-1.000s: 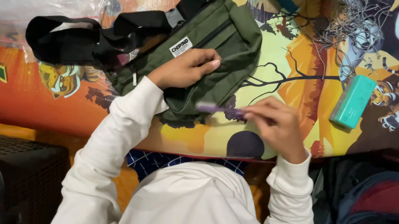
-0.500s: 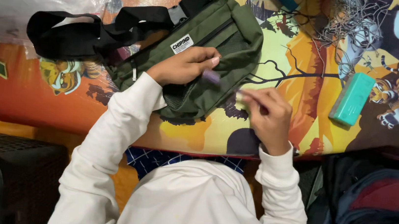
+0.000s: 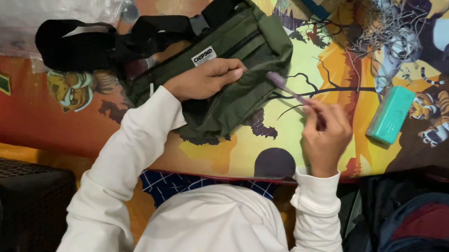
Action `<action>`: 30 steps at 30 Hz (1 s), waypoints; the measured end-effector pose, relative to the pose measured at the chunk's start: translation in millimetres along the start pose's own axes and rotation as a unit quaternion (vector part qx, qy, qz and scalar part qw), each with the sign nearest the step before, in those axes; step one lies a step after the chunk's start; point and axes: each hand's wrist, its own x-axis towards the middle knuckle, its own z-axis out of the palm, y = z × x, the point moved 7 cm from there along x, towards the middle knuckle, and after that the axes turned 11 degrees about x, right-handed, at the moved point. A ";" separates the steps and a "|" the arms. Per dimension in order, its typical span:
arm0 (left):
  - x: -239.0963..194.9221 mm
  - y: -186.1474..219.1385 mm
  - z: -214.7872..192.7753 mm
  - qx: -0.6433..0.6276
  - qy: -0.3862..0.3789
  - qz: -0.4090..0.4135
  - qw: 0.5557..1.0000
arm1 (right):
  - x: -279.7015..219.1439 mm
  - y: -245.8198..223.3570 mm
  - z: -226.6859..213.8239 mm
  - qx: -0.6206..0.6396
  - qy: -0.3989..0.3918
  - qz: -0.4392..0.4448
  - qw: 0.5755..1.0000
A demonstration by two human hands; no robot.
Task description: The person uses a small brush to clean the exterior of a green sling bag on a table. They brush the front, sides, and back surfaces, rotating the bag to access different areas.
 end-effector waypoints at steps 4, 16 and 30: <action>-4.6 50.4 6.0 0.062 0.011 0.041 0.997 | 1.5 -9.6 2.6 0.047 0.011 -0.008 0.999; -161.0 92.2 53.7 0.599 0.354 0.034 0.718 | 45.9 -28.0 84.9 0.032 -0.227 -0.119 0.966; -183.4 56.1 57.6 0.537 0.516 -0.088 0.661 | 35.6 -22.5 93.4 0.178 -0.168 -0.073 0.967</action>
